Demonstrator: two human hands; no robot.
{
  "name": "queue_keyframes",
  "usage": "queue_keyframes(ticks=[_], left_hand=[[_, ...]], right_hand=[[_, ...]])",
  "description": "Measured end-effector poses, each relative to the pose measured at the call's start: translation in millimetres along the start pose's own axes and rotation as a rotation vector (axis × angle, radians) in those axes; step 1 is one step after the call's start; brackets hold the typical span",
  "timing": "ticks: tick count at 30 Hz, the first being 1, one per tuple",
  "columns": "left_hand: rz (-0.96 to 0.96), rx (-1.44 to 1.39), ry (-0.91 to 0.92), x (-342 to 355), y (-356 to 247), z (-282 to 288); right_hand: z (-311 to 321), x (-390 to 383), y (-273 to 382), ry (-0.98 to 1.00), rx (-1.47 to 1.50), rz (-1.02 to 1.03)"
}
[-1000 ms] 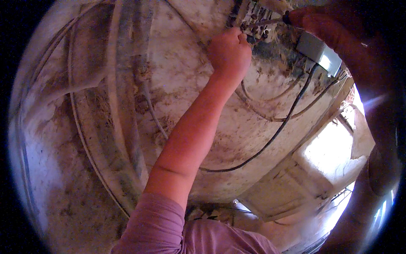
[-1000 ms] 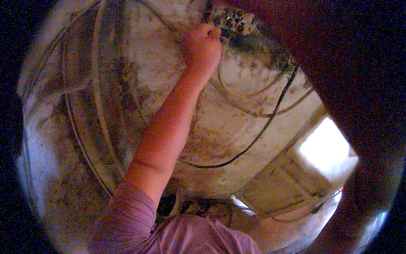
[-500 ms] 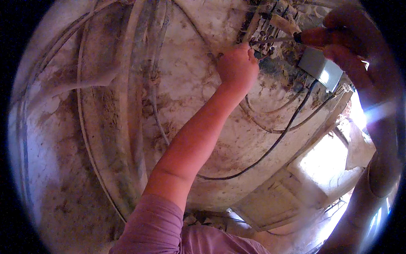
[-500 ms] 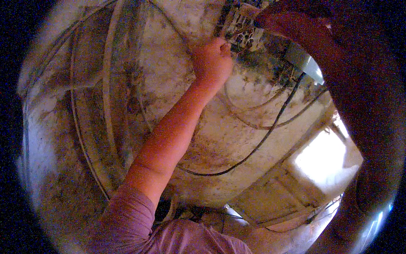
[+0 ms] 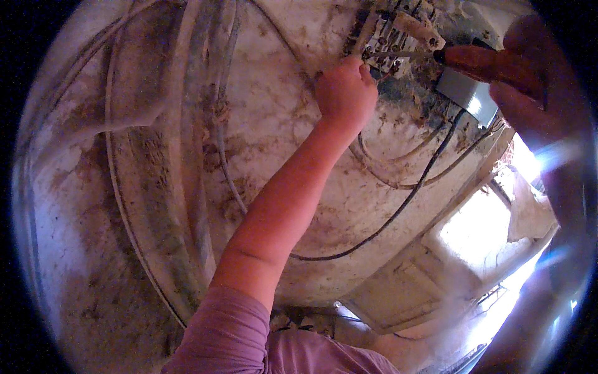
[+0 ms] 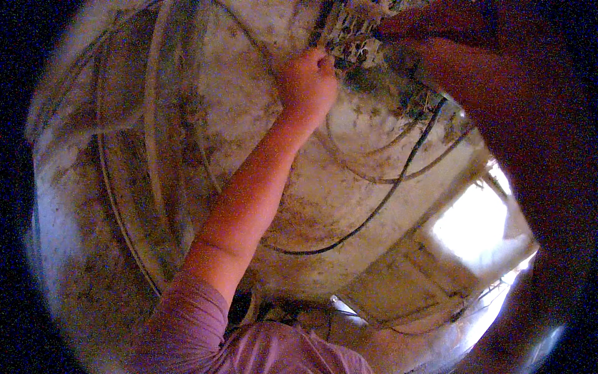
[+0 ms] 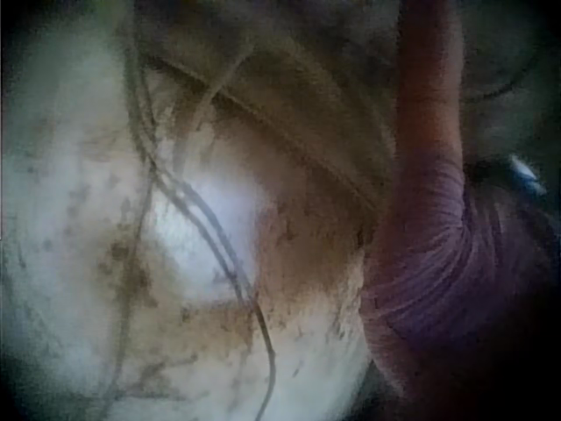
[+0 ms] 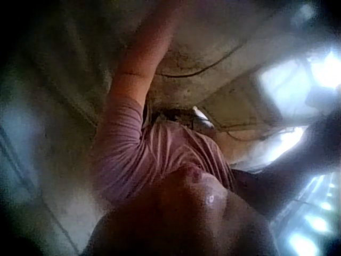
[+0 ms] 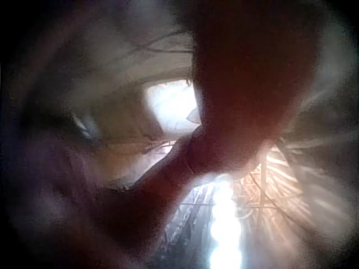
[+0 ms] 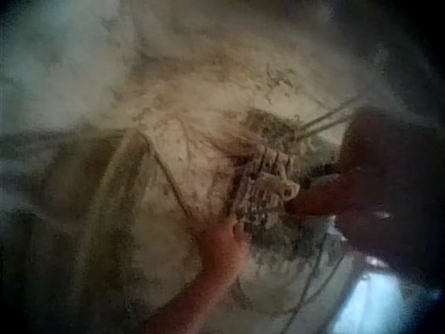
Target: The person is working on an electrical junction box mounted on a dirty wall. They use a screwdriver to tighten screws on the terminals of a white plastic box, securing wires in place. The person repeatedly adjusts the wires and tightens connections throughout the clip.
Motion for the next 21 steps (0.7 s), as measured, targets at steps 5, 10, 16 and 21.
queue_keyframes(ticks=[5,10,16,21], left_hand=[[-0.025,0.016,0.033,-1.3,-12.3,-3.6],[-0.147,0.104,0.071,-2.7,-18.9,-3.5],[0.118,-0.165,0.049,-3.8,-14.1,-10.5],[0.498,-0.814,0.091,-9.4,-20.2,-8.1]], right_hand=[[6.6,-8.7,2.4,-0.012,-0.035,-0.019],[10.5,-10.0,0.3,-0.019,-0.041,-0.032],[10.9,-8.5,-4.4,-0.016,-0.033,-0.033],[12.6,-11.7,-11.0,-0.022,-0.035,-0.044]])
Point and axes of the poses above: each hand's wrist, its own x-axis towards the middle knuckle, its own z-axis out of the back of the hand, y = z × x, the point moved 1 cm from there along x, towards the middle knuckle, and after that the axes turned 2 degrees about x, right-handed, at the moved point
